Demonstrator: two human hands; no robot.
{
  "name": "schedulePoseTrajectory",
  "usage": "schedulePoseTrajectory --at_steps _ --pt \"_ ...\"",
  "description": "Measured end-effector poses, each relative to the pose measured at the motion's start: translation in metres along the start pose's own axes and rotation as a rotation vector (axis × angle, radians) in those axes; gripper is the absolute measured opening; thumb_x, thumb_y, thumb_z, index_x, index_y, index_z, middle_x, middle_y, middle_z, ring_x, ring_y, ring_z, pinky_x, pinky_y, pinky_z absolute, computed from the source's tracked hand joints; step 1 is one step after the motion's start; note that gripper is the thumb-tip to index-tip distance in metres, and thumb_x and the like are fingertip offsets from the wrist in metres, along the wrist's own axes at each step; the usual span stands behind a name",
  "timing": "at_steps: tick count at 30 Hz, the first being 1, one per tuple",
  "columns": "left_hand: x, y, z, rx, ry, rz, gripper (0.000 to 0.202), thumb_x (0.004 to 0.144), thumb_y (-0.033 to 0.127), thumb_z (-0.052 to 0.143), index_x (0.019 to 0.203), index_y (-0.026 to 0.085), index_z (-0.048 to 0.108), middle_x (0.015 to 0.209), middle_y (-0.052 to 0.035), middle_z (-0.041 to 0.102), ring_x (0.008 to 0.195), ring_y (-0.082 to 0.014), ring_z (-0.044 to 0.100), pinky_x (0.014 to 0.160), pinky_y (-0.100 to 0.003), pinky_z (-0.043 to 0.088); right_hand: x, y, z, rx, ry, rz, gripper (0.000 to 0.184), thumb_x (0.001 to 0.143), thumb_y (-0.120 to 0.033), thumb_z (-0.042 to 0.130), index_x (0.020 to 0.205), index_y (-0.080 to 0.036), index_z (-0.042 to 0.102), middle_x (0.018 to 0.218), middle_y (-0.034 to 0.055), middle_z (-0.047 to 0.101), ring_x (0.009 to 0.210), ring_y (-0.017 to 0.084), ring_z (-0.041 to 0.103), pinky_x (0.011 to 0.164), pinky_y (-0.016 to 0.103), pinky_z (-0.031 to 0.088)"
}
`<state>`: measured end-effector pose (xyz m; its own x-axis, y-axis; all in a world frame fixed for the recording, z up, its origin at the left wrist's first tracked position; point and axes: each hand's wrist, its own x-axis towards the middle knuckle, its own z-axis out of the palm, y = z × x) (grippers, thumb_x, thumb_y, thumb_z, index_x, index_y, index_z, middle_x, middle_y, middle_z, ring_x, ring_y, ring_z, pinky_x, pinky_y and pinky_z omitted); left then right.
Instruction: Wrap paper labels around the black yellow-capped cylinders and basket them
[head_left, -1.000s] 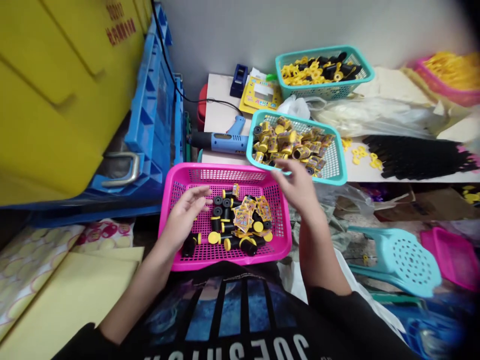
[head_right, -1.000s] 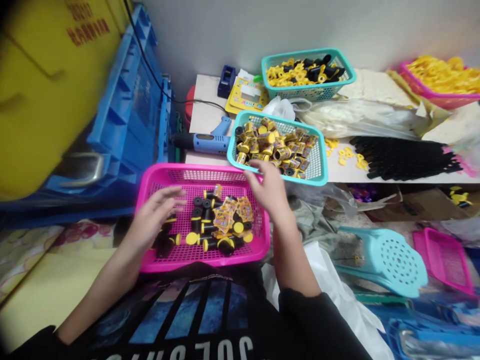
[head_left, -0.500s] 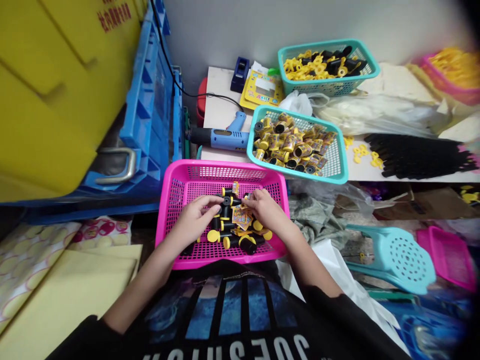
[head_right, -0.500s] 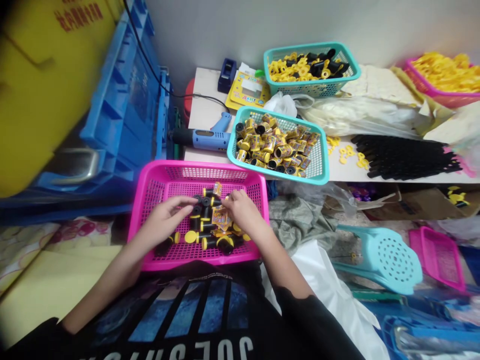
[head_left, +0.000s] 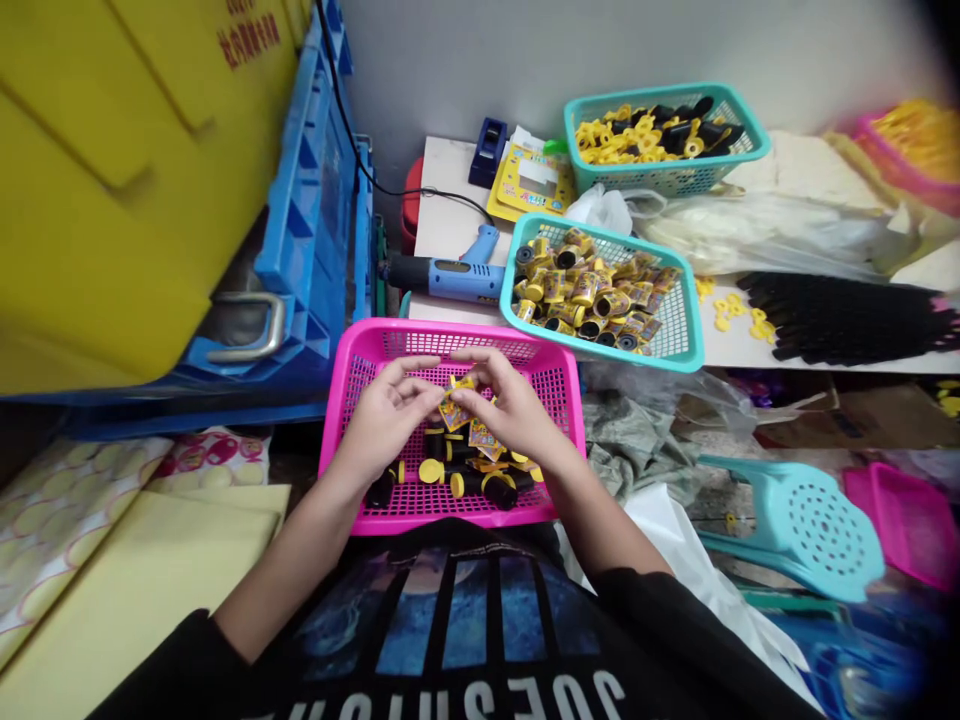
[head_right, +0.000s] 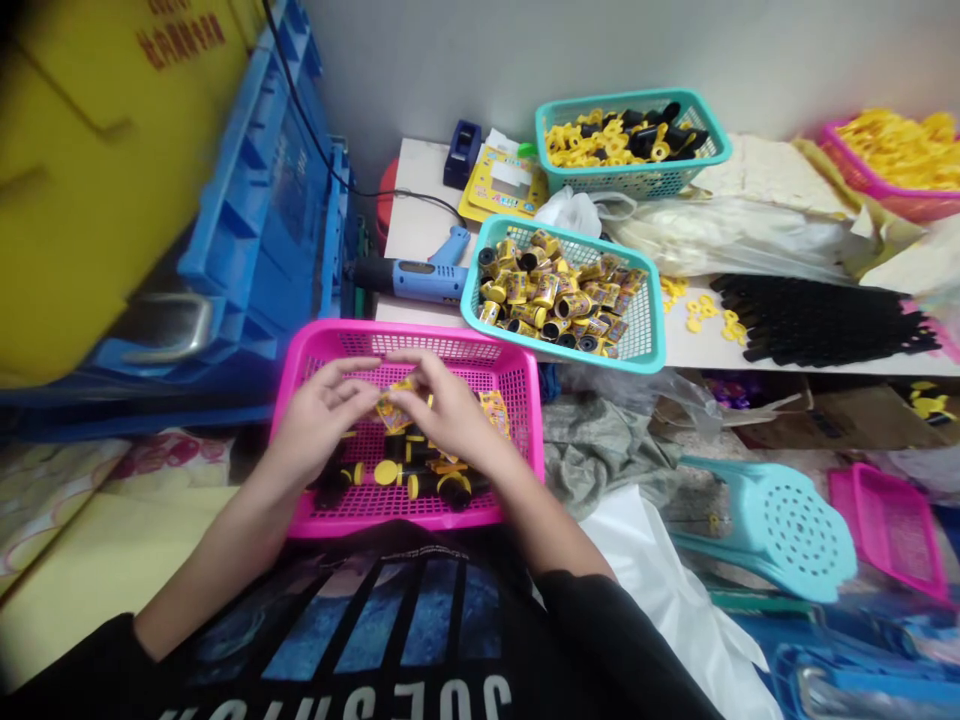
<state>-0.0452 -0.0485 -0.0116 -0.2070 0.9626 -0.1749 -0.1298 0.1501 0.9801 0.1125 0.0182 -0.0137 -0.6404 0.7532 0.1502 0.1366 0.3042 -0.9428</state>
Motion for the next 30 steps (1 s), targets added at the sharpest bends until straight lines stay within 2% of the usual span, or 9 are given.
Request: schedulePoseTrajectory --at_steps 5,9,11,14,16,21,23,26,30 --pt "0.000 -0.006 -0.007 -0.094 -0.019 -0.129 0.044 0.061 0.022 0.081 0.102 0.018 0.063 0.067 0.0023 0.068 0.065 -0.0138 0.066 0.064 -0.025 0.054 0.005 0.009 0.020 0.178 0.032 0.057 0.029 0.087 -0.022 0.058 0.114 -0.022 0.047 0.063 -0.0077 0.046 0.057 0.011 0.050 0.056 0.025 0.041" --pt "0.004 -0.013 -0.019 -0.073 0.124 -0.080 0.027 0.064 0.027 0.080 0.085 0.016 0.068 0.073 -0.0008 0.071 0.063 -0.0122 0.065 0.061 -0.023 0.052 0.005 0.014 0.026 0.045 0.093 0.069 0.020 0.095 -0.027 0.045 0.113 -0.021 0.050 0.082 0.0006 0.059 0.074 0.014 0.057 0.071 0.031 0.047" --pt "0.006 -0.016 -0.028 -0.052 0.210 -0.035 0.024 0.065 0.029 0.080 0.082 0.016 0.070 0.072 -0.0009 0.071 0.062 -0.0115 0.064 0.061 -0.023 0.052 -0.002 0.019 0.032 -0.179 -0.084 0.060 0.017 0.094 -0.025 0.045 0.105 -0.018 0.056 0.091 0.0053 0.062 0.084 0.018 0.058 0.078 0.035 0.047" --pt "0.007 -0.017 -0.037 -0.012 0.287 -0.013 0.026 0.066 0.033 0.079 0.084 0.016 0.074 0.067 -0.0010 0.072 0.058 -0.0125 0.063 0.059 -0.024 0.052 -0.018 0.031 0.049 -0.474 -0.536 -0.063 0.019 0.081 -0.015 0.061 0.100 -0.017 0.064 0.099 0.0107 0.063 0.095 0.025 0.055 0.082 0.040 0.048" --pt "0.005 -0.015 -0.040 0.053 0.316 -0.007 0.027 0.067 0.035 0.078 0.085 0.016 0.075 0.069 -0.0023 0.073 0.058 -0.0142 0.065 0.059 -0.026 0.054 -0.025 0.037 0.059 -0.533 -0.634 -0.132 0.017 0.080 -0.009 0.058 0.093 -0.016 0.067 0.096 0.0129 0.063 0.096 0.027 0.055 0.082 0.041 0.048" --pt "-0.001 -0.010 -0.045 0.229 0.288 0.064 0.023 0.069 0.036 0.074 0.083 0.017 0.078 0.077 -0.0048 0.077 0.065 -0.0187 0.069 0.064 -0.030 0.056 -0.018 0.039 0.045 -0.448 -0.485 -0.128 0.017 0.085 -0.024 0.061 0.100 -0.016 0.065 0.097 0.0101 0.064 0.088 0.021 0.060 0.079 0.034 0.052" --pt "-0.003 -0.010 -0.049 0.283 0.242 0.110 0.021 0.070 0.036 0.073 0.080 0.019 0.078 0.080 -0.0052 0.077 0.069 -0.0201 0.070 0.068 -0.031 0.057 -0.010 0.036 0.025 -0.297 -0.246 -0.015 0.026 0.086 -0.033 0.061 0.107 -0.017 0.061 0.095 0.0077 0.064 0.081 0.017 0.061 0.073 0.032 0.053" --pt "-0.004 -0.012 -0.052 0.330 0.164 0.156 0.019 0.070 0.036 0.073 0.079 0.020 0.079 0.082 -0.0056 0.077 0.077 -0.0214 0.070 0.074 -0.032 0.056 0.000 0.027 0.000 0.182 0.117 0.180 0.027 0.083 -0.041 0.063 0.100 -0.020 0.059 0.076 -0.0002 0.061 0.063 0.013 0.059 0.060 0.028 0.051" --pt "-0.003 -0.013 -0.048 0.337 0.092 0.165 0.018 0.072 0.034 0.072 0.082 0.021 0.079 0.085 -0.0059 0.077 0.081 -0.0212 0.070 0.078 -0.032 0.056 0.004 0.014 -0.010 0.486 0.108 0.231 0.027 0.075 -0.042 0.072 0.087 -0.020 0.061 0.068 -0.0034 0.060 0.055 0.010 0.057 0.055 0.024 0.048"
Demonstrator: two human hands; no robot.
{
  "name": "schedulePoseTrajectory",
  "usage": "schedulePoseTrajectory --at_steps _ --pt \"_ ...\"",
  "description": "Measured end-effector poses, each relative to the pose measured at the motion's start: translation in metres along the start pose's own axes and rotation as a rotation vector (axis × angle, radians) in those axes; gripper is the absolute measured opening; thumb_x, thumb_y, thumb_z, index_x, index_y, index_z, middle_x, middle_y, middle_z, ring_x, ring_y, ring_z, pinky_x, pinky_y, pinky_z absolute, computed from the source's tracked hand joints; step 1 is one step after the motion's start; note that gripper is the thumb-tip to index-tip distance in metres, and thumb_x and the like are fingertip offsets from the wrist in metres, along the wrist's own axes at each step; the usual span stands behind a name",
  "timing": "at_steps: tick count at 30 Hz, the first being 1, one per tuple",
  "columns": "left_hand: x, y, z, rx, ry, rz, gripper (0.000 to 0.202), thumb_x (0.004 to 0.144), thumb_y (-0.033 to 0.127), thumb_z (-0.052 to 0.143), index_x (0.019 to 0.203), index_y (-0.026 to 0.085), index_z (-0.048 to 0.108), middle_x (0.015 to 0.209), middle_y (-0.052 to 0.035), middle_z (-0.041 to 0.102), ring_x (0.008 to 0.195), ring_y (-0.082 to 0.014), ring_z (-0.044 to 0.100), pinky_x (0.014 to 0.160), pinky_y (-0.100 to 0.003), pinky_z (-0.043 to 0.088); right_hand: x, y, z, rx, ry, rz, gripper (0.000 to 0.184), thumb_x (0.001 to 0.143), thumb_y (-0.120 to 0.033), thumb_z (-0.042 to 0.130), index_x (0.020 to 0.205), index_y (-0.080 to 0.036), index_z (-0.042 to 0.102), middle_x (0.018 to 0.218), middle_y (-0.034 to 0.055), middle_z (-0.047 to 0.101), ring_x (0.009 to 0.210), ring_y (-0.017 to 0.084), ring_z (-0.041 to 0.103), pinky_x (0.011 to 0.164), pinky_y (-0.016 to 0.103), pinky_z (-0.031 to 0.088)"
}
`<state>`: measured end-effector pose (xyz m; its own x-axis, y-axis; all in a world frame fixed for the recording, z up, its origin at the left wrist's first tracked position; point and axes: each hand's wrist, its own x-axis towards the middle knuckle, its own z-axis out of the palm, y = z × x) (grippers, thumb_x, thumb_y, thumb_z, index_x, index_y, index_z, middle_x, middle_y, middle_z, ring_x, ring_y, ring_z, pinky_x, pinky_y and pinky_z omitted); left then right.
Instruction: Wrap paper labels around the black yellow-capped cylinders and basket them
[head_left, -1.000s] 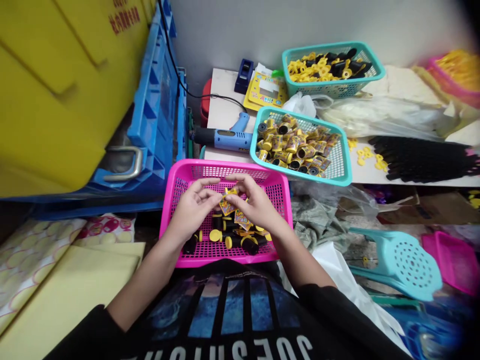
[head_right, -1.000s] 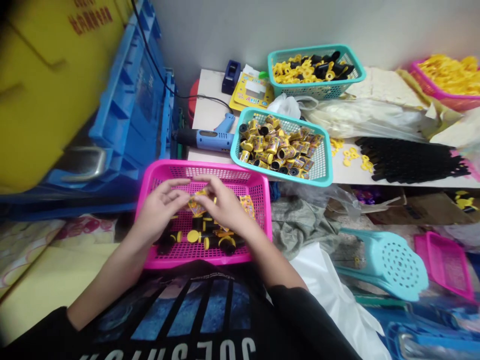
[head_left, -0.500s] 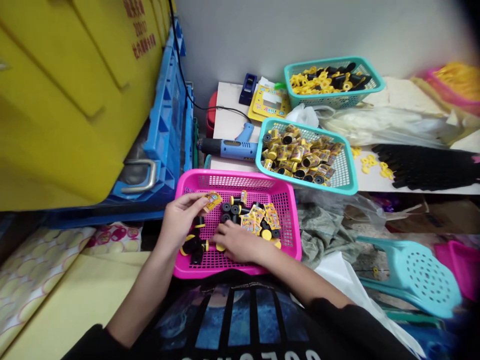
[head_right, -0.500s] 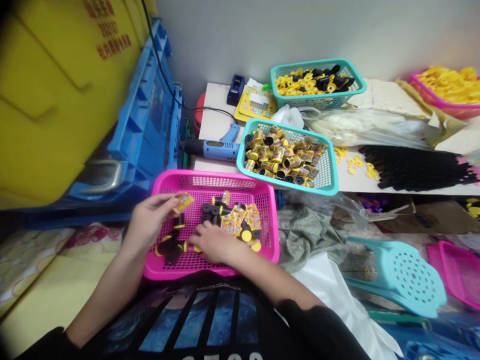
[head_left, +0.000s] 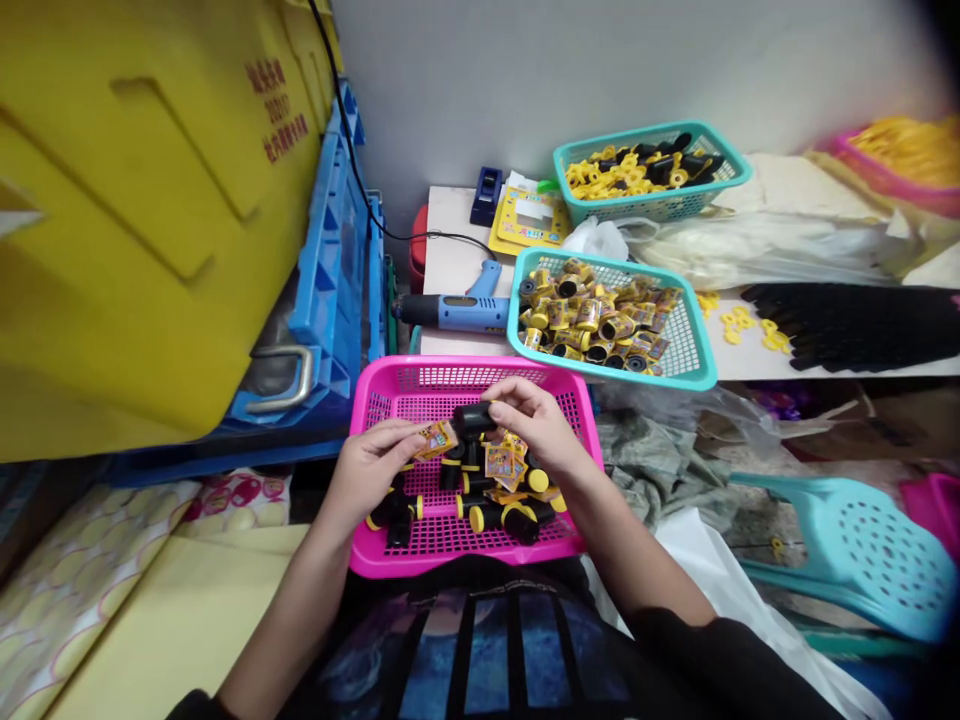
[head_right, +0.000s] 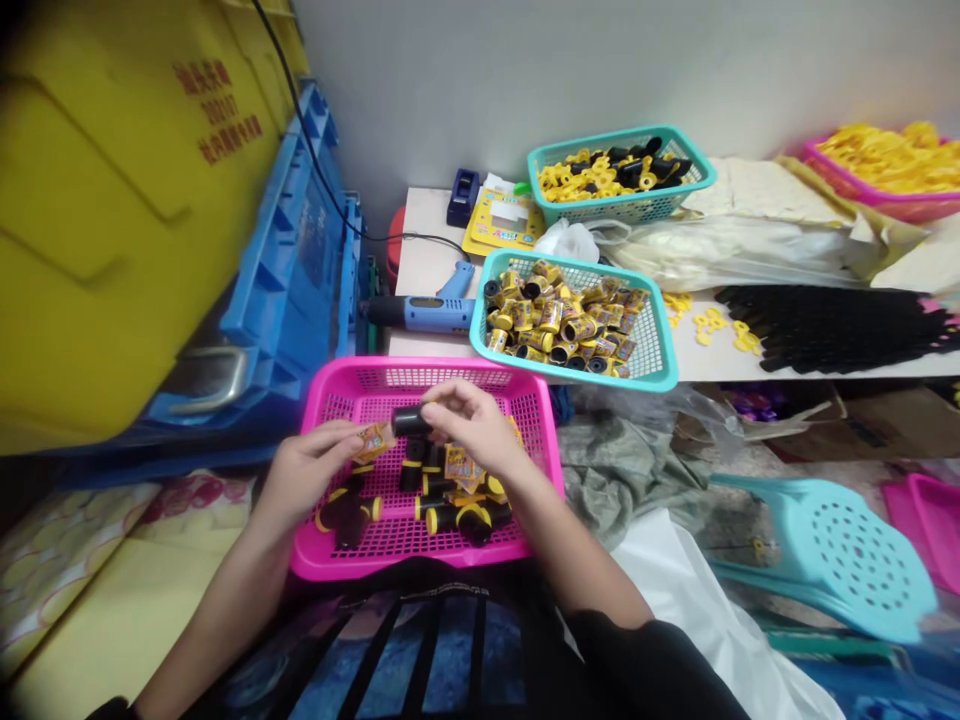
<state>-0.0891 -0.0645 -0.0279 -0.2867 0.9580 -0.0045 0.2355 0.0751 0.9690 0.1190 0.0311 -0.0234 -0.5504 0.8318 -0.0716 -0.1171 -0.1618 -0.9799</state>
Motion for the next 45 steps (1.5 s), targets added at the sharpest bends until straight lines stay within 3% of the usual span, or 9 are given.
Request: schedulePoseTrajectory --at_steps 8,16,19,22,26,29,37,41,45 --pt "-0.001 0.000 0.004 0.001 -0.062 0.027 0.021 0.077 0.034 0.069 0.091 0.022 0.078 0.089 -0.0061 0.077 0.086 -0.0204 0.070 0.081 -0.032 0.055 -0.003 0.003 0.004 -0.094 -0.119 0.038 0.025 0.074 -0.038 0.073 0.084 -0.017 0.062 0.071 -0.0022 0.059 0.062 0.009 0.054 0.058 0.023 0.044" --pt "-0.003 0.014 0.015 -0.138 -0.127 -0.161 0.035 0.070 0.039 0.076 0.099 0.020 0.075 0.101 -0.0089 0.076 0.093 -0.0245 0.071 0.087 -0.038 0.056 -0.006 0.017 0.016 -0.202 -0.009 0.029 0.031 0.070 -0.037 0.076 0.091 -0.020 0.062 0.074 -0.0022 0.060 0.065 0.011 0.053 0.063 0.027 0.043" --pt "-0.007 0.013 0.019 -0.220 -0.115 -0.216 0.043 0.060 0.037 0.083 0.098 0.018 0.073 0.100 -0.0090 0.076 0.092 -0.0252 0.071 0.085 -0.039 0.057 -0.009 0.028 0.023 -0.074 -0.026 0.050 0.037 0.067 -0.040 0.079 0.092 -0.021 0.061 0.076 -0.0018 0.060 0.065 0.012 0.054 0.064 0.027 0.045" --pt "-0.010 0.011 0.021 -0.276 -0.082 -0.230 0.041 0.061 0.034 0.083 0.097 0.017 0.073 0.099 -0.0094 0.076 0.092 -0.0248 0.071 0.088 -0.039 0.056 -0.012 0.037 0.029 0.174 -0.071 0.076 0.036 0.074 -0.048 0.072 0.096 -0.021 0.061 0.082 -0.0003 0.061 0.067 0.011 0.056 0.062 0.025 0.046" --pt "-0.011 0.013 0.025 -0.354 -0.089 -0.221 0.038 0.063 0.032 0.082 0.097 0.017 0.072 0.108 -0.0105 0.074 0.096 -0.0251 0.070 0.086 -0.038 0.056 -0.014 0.043 0.038 0.533 -0.208 0.277 0.042 0.076 -0.048 0.071 0.108 -0.024 0.058 0.088 0.0002 0.060 0.071 0.011 0.058 0.058 0.021 0.048" --pt "-0.011 0.015 0.027 -0.375 -0.108 -0.226 0.037 0.063 0.032 0.082 0.095 0.016 0.072 0.109 -0.0115 0.074 0.096 -0.0253 0.070 0.086 -0.038 0.056 -0.014 0.045 0.042 0.635 -0.241 0.328 0.046 0.074 -0.047 0.074 0.108 -0.023 0.057 0.085 -0.0009 0.060 0.070 0.010 0.058 0.061 0.020 0.051" --pt "-0.013 0.007 0.030 -0.364 -0.092 -0.248 0.040 0.061 0.032 0.083 0.096 0.017 0.071 0.104 -0.0102 0.075 0.093 -0.0250 0.071 0.086 -0.039 0.056 -0.012 0.048 0.041 0.562 -0.192 0.275 0.042 0.070 -0.043 0.079 0.099 -0.020 0.059 0.080 -0.0033 0.059 0.064 0.007 0.058 0.058 0.019 0.052" --pt "-0.015 0.004 0.035 -0.367 -0.075 -0.234 0.038 0.065 0.034 0.081 0.098 0.018 0.070 0.106 -0.0091 0.074 0.096 -0.0240 0.069 0.086 -0.037 0.055 -0.010 0.051 0.041 0.503 -0.174 0.247 0.045 0.069 -0.048 0.077 0.100 -0.021 0.058 0.080 -0.0031 0.059 0.063 0.008 0.057 0.058 0.021 0.051" --pt "-0.016 0.002 0.037 -0.372 -0.080 -0.215 0.036 0.069 0.034 0.078 0.099 0.019 0.066 0.105 -0.0077 0.072 0.097 -0.0226 0.068 0.083 -0.033 0.056 -0.011 0.049 0.036 0.299 -0.122 0.116 0.055 0.085 -0.068 0.043 0.111 -0.021 0.056 0.094 0.0050 0.060 0.074 0.014 0.059 0.063 0.028 0.051"
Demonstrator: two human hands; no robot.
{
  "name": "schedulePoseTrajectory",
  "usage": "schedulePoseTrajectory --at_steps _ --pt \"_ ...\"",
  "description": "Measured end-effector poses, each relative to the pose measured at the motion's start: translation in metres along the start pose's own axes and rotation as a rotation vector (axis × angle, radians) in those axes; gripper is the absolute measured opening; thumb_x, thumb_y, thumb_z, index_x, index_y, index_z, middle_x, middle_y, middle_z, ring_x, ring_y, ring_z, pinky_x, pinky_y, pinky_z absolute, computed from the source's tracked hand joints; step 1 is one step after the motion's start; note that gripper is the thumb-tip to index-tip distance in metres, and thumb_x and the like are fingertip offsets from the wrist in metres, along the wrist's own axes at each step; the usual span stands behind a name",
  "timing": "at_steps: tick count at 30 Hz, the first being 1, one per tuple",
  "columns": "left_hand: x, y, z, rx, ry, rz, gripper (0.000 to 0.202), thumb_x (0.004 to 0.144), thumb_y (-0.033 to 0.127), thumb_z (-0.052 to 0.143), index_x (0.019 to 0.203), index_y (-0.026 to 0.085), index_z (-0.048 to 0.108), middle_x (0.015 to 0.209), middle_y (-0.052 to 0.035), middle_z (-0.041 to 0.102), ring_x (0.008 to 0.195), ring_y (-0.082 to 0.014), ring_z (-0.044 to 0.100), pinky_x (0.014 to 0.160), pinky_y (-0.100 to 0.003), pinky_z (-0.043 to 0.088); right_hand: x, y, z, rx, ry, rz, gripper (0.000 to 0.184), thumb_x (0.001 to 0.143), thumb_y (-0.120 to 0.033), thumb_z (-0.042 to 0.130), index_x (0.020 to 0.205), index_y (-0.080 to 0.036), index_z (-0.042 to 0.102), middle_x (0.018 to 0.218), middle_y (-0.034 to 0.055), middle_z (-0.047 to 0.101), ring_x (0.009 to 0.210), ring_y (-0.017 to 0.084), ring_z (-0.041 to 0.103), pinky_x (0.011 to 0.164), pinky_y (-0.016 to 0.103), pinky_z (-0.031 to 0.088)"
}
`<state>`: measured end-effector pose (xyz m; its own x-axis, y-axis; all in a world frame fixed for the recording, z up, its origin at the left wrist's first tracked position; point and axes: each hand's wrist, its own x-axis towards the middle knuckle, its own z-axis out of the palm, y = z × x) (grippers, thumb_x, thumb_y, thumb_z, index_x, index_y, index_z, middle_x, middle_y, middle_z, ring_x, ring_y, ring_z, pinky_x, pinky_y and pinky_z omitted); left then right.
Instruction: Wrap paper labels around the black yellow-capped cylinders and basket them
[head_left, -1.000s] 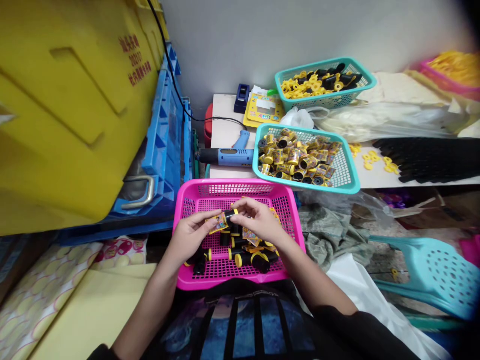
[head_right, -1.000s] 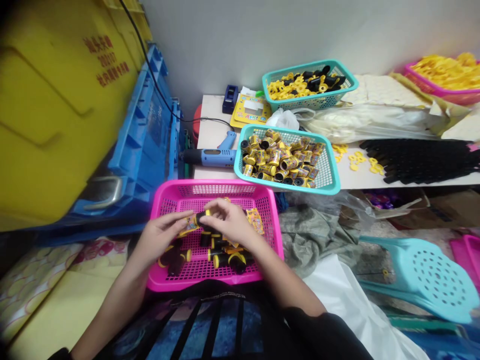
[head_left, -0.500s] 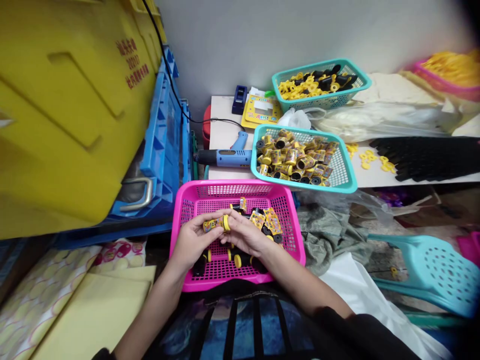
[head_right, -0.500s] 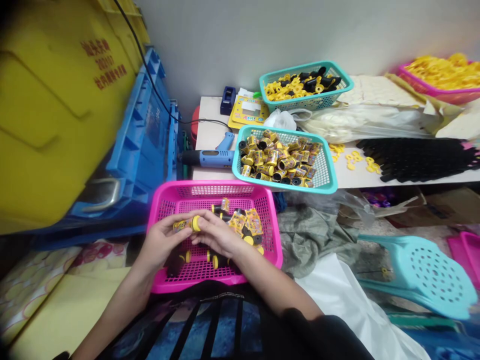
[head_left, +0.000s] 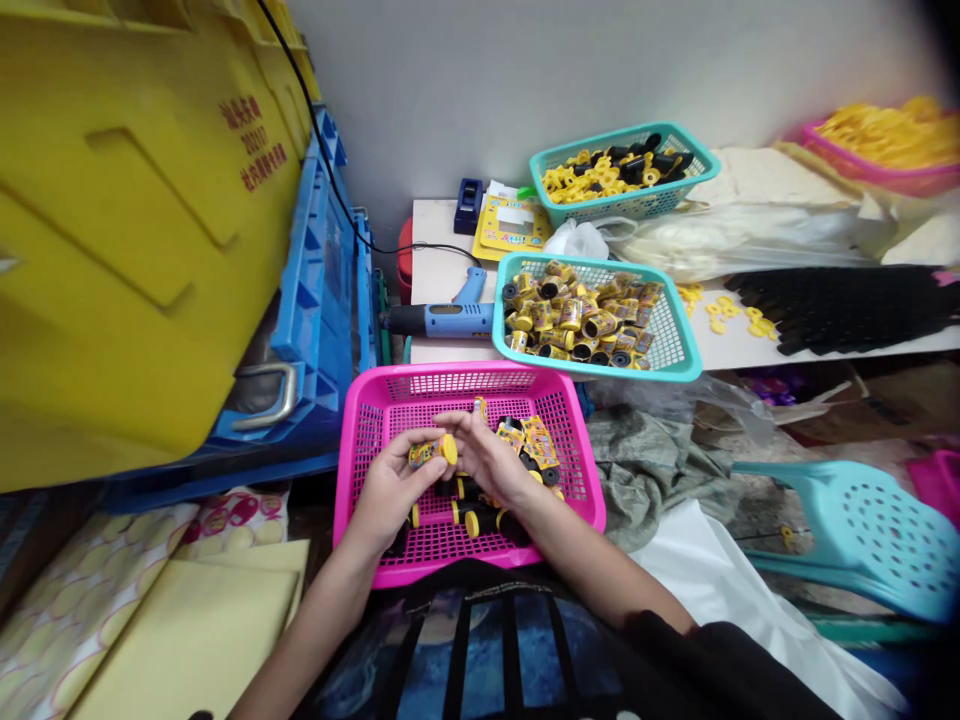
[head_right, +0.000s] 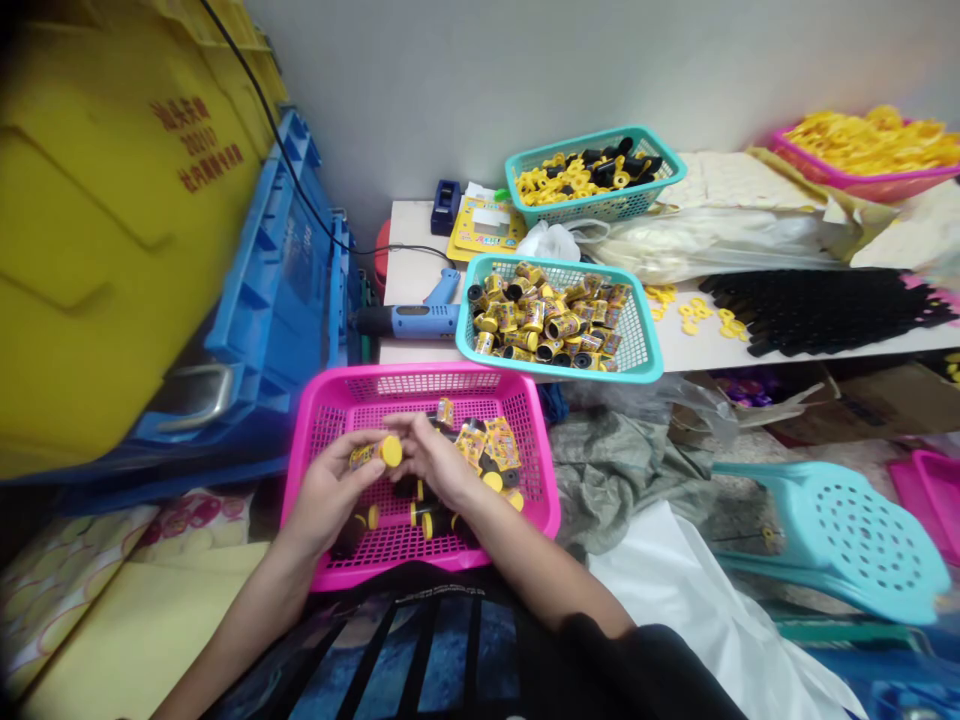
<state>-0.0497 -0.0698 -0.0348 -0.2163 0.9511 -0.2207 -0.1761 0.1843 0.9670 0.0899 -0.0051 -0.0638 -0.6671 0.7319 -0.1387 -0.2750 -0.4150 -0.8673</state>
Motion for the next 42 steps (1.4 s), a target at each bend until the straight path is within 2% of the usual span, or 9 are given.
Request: schedulePoseTrajectory --at_steps 6,10,13,15,17,22,30,36,42 --pt "0.002 0.004 0.002 -0.068 -0.049 0.006 0.063 0.071 0.031 0.077 0.127 0.026 0.047 0.109 -0.0064 0.069 0.096 -0.0195 0.068 0.083 -0.031 0.055 -0.010 -0.033 -0.008 -0.906 -0.041 -0.504 0.035 0.082 -0.040 0.066 0.114 -0.025 0.061 0.108 0.0069 0.063 0.102 0.022 0.056 0.092 0.042 0.045" --pt "0.005 0.010 0.007 -0.048 -0.116 0.022 0.065 0.078 0.036 0.070 0.135 0.025 0.041 0.127 -0.0131 0.062 0.105 -0.0229 0.065 0.085 -0.035 0.056 -0.003 -0.089 -0.042 -1.148 0.372 -0.591 0.041 0.086 -0.037 0.061 0.124 -0.026 0.055 0.113 0.0099 0.063 0.104 0.025 0.057 0.093 0.046 0.044" --pt "0.004 0.013 0.008 -0.007 -0.097 0.003 0.055 0.081 0.036 0.066 0.130 0.021 0.048 0.115 -0.0129 0.068 0.098 -0.0220 0.068 0.085 -0.036 0.055 0.003 -0.129 -0.077 -1.402 0.734 -0.499 0.062 0.084 -0.037 0.062 0.140 -0.018 0.040 0.124 0.0177 0.055 0.115 0.032 0.050 0.097 0.054 0.038" --pt "0.004 0.013 0.006 -0.004 -0.065 -0.002 0.052 0.080 0.037 0.067 0.126 0.019 0.052 0.109 -0.0123 0.071 0.093 -0.0214 0.069 0.082 -0.035 0.055 0.002 -0.138 -0.091 -1.517 0.826 -0.447 0.060 0.084 -0.036 0.061 0.137 -0.014 0.043 0.125 0.0197 0.053 0.119 0.035 0.047 0.099 0.055 0.036" --pt "0.005 0.012 0.003 0.006 -0.020 -0.009 0.047 0.078 0.037 0.069 0.120 0.018 0.057 0.106 -0.0118 0.072 0.090 -0.0209 0.069 0.081 -0.034 0.056 -0.003 -0.128 -0.093 -1.541 0.653 -0.365 0.042 0.087 -0.033 0.058 0.125 -0.015 0.054 0.117 0.0165 0.059 0.110 0.030 0.054 0.094 0.048 0.042" --pt "0.012 0.007 -0.004 0.056 0.052 -0.043 0.032 0.078 0.036 0.068 0.105 0.018 0.066 0.098 -0.0083 0.074 0.086 -0.0179 0.069 0.080 -0.030 0.055 -0.024 -0.059 -0.066 -1.621 -0.086 0.015 0.015 0.083 -0.031 0.066 0.090 -0.018 0.069 0.089 0.0078 0.067 0.088 0.023 0.060 0.079 0.036 0.045" --pt "0.013 0.004 -0.002 0.102 0.013 -0.053 0.028 0.077 0.036 0.069 0.099 0.019 0.068 0.096 -0.0078 0.075 0.087 -0.0196 0.070 0.082 -0.034 0.055 -0.018 -0.023 -0.070 -1.756 -0.077 -0.031 0.020 0.092 -0.023 0.055 0.095 -0.015 0.073 0.089 0.0116 0.067 0.089 0.023 0.056 0.082 0.037 0.041" --pt "0.012 0.007 0.006 0.214 -0.042 -0.018 0.022 0.074 0.032 0.070 0.092 0.020 0.071 0.102 -0.0074 0.074 0.098 -0.0224 0.068 0.091 -0.039 0.053 -0.017 -0.044 -0.070 -1.556 -0.027 -0.080 0.056 0.086 -0.011 0.059 0.140 -0.019 0.047 0.093 0.0095 0.067 0.087 0.022 0.058 0.079 0.036 0.045" --pt "0.017 0.015 0.023 0.207 -0.083 -0.025 0.033 0.067 0.021 0.073 0.099 0.019 0.068 0.086 -0.0024 0.073 0.080 -0.0177 0.069 0.080 -0.036 0.056 -0.016 -0.080 -0.035 -1.273 -0.170 -0.182 0.051 0.088 -0.015 0.056 0.137 -0.024 0.046 0.097 0.0041 0.070 0.087 0.018 0.065 0.081 0.034 0.047"
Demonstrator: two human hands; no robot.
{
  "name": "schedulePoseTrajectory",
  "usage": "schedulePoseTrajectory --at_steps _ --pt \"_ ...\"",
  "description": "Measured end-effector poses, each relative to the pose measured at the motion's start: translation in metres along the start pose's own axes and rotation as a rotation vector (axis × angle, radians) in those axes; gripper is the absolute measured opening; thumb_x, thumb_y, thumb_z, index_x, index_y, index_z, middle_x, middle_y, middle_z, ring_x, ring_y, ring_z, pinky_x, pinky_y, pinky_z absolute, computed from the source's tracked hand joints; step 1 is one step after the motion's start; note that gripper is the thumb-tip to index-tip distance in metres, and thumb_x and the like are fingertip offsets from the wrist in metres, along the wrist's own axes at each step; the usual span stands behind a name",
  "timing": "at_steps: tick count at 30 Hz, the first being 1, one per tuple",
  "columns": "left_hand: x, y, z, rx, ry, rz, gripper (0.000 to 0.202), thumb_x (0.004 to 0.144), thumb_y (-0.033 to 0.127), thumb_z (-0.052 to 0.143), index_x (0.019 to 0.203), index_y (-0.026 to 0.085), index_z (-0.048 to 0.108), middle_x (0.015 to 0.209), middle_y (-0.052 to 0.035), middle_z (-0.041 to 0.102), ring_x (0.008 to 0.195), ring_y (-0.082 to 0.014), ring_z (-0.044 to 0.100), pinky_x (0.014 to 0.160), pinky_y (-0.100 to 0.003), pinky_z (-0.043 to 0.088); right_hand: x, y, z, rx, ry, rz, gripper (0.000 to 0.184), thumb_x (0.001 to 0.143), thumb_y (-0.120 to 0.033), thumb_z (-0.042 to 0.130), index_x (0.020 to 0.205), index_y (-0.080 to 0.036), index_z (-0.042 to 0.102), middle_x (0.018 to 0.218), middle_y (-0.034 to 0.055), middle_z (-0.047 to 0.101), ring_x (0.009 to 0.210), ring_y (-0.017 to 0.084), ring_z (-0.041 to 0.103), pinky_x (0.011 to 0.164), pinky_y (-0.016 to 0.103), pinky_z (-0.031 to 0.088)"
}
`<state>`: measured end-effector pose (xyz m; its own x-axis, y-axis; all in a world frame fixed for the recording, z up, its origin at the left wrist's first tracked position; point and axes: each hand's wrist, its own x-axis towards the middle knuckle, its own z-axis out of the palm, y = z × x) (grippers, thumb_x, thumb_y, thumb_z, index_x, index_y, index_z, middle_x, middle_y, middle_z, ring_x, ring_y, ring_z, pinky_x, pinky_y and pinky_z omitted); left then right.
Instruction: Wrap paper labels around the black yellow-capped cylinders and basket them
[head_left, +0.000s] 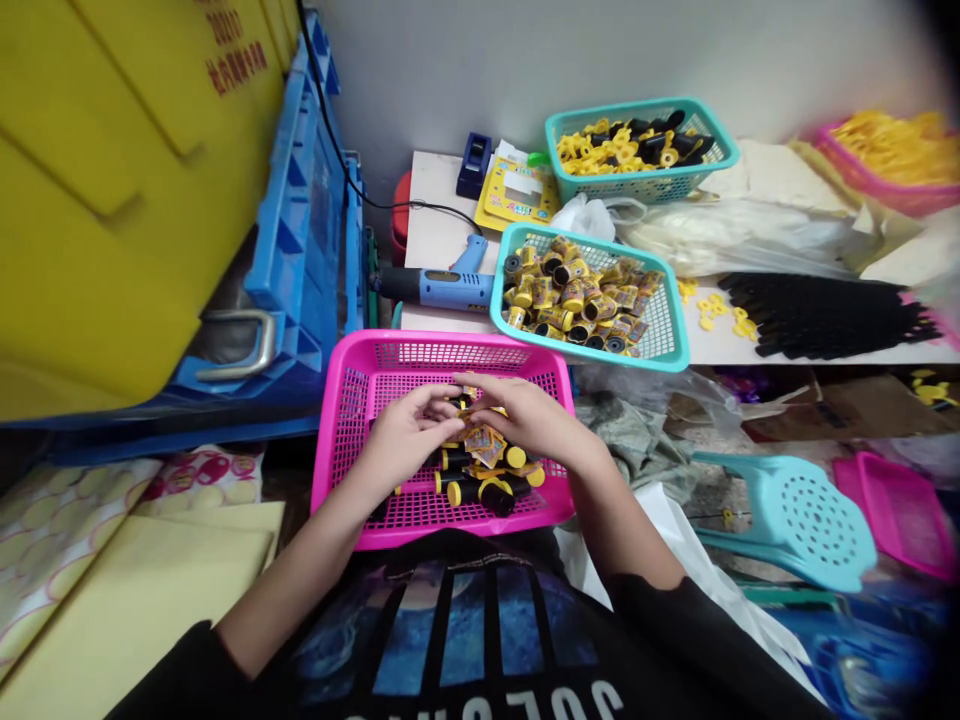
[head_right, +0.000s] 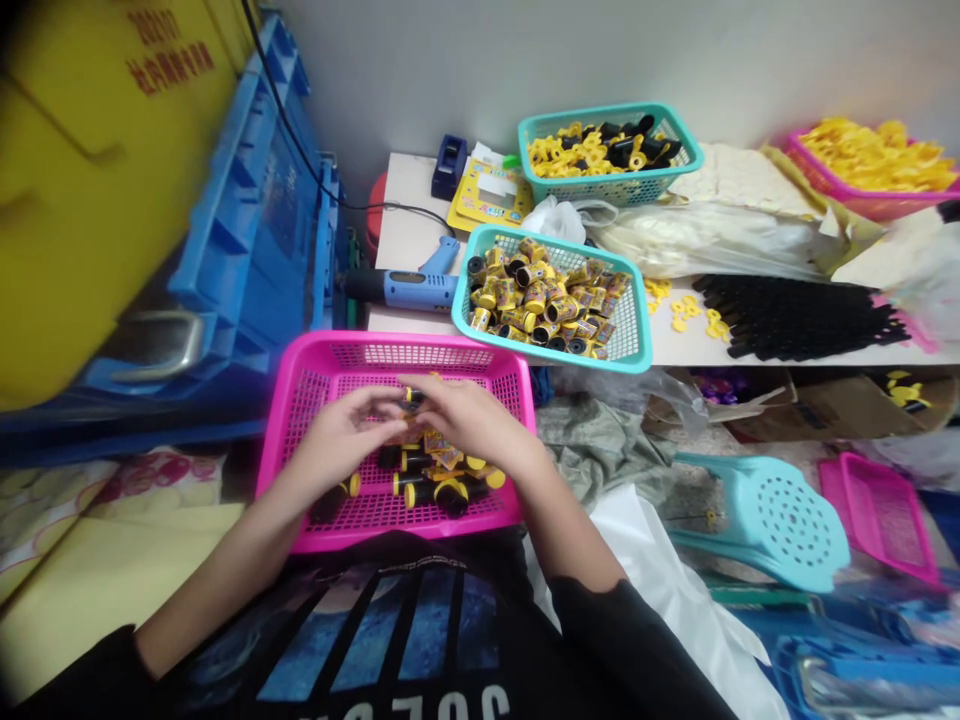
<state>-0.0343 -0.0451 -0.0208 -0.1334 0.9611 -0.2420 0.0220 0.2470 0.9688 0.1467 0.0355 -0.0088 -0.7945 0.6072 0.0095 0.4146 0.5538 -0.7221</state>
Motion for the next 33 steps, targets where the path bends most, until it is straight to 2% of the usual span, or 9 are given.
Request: schedulePoseTrajectory --at_steps 3,8,11,13,15,19,23,27,33 --pt "0.002 0.002 0.001 -0.025 0.059 0.021 0.029 0.069 0.024 0.073 0.096 0.018 0.068 0.070 0.0016 0.069 0.069 -0.0149 0.066 0.072 -0.030 0.055 0.008 -0.011 0.002 0.091 0.079 0.012 0.042 0.090 -0.020 0.055 0.131 -0.024 0.050 0.092 0.0029 0.068 0.079 0.016 0.063 0.075 0.031 0.048" --pt "0.004 -0.005 -0.003 -0.103 0.062 0.015 0.015 0.066 0.027 0.075 0.074 0.017 0.067 0.071 0.0007 0.069 0.069 -0.0134 0.064 0.069 -0.027 0.051 0.010 -0.005 0.017 0.236 0.169 0.038 0.032 0.088 -0.023 0.059 0.120 -0.020 0.053 0.066 -0.0043 0.053 0.060 0.013 0.051 0.061 0.027 0.043" --pt "0.008 -0.012 -0.005 -0.188 0.134 0.009 0.017 0.065 0.027 0.076 0.069 0.017 0.063 0.067 0.0021 0.067 0.064 -0.0117 0.062 0.066 -0.025 0.050 0.007 0.001 0.020 0.306 0.205 0.043 0.033 0.087 -0.028 0.061 0.119 -0.020 0.053 0.074 -0.0016 0.057 0.069 0.015 0.055 0.069 0.031 0.046" --pt "0.010 -0.013 -0.005 -0.241 0.176 0.020 0.020 0.063 0.026 0.078 0.070 0.017 0.061 0.064 0.0036 0.066 0.063 -0.0111 0.062 0.064 -0.023 0.049 0.007 0.003 0.021 0.393 0.247 0.044 0.038 0.087 -0.030 0.061 0.122 -0.021 0.051 0.092 0.0037 0.062 0.087 0.018 0.059 0.082 0.035 0.047" --pt "0.011 -0.011 -0.005 -0.256 0.176 0.025 0.024 0.062 0.025 0.079 0.077 0.018 0.061 0.064 0.0042 0.066 0.062 -0.0113 0.063 0.063 -0.023 0.049 0.013 0.001 0.025 0.544 0.264 0.053 0.045 0.085 -0.030 0.063 0.126 -0.022 0.048 0.099 0.0047 0.063 0.094 0.018 0.059 0.084 0.035 0.047" --pt "0.009 -0.003 -0.005 -0.242 0.183 0.041 0.038 0.068 0.026 0.076 0.102 0.018 0.062 0.066 0.0035 0.068 0.064 -0.0118 0.065 0.066 -0.024 0.051 0.031 -0.009 0.038 0.719 0.324 0.096 0.036 0.081 -0.024 0.065 0.114 -0.020 0.052 0.068 -0.0052 0.054 0.062 0.011 0.054 0.062 0.026 0.045" --pt "0.008 -0.002 -0.018 -0.228 0.206 0.047 0.047 0.063 0.024 0.080 0.107 0.018 0.064 0.065 0.0035 0.068 0.066 -0.0131 0.066 0.067 -0.025 0.052 0.044 -0.014 0.041 0.639 0.364 0.102 0.024 0.086 -0.029 0.059 0.108 -0.020 0.054 0.061 -0.0070 0.049 0.056 0.010 0.051 0.058 0.025 0.042" --pt "0.010 -0.007 -0.038 -0.210 0.364 0.025 0.031 0.065 0.031 0.080 0.090 0.015 0.072 0.069 -0.0016 0.072 0.063 -0.0135 0.066 0.063 -0.025 0.053 0.053 -0.003 0.036 0.348 0.351 0.165 0.025 0.096 -0.032 0.040 0.109 -0.018 0.056 0.086 0.0045 0.066 0.083 0.016 0.063 0.077 0.032 0.047" --pt "0.010 -0.010 -0.046 -0.212 0.410 0.016 0.036 0.062 0.030 0.082 0.094 0.015 0.075 0.082 -0.0054 0.077 0.075 -0.0179 0.071 0.072 -0.028 0.056 0.081 -0.007 0.062 -0.534 -0.141 0.213 0.034 0.090 -0.037 0.052 0.105 -0.009 0.065 0.105 0.0204 0.069 0.106 0.035 0.058 0.093 0.051 0.040"
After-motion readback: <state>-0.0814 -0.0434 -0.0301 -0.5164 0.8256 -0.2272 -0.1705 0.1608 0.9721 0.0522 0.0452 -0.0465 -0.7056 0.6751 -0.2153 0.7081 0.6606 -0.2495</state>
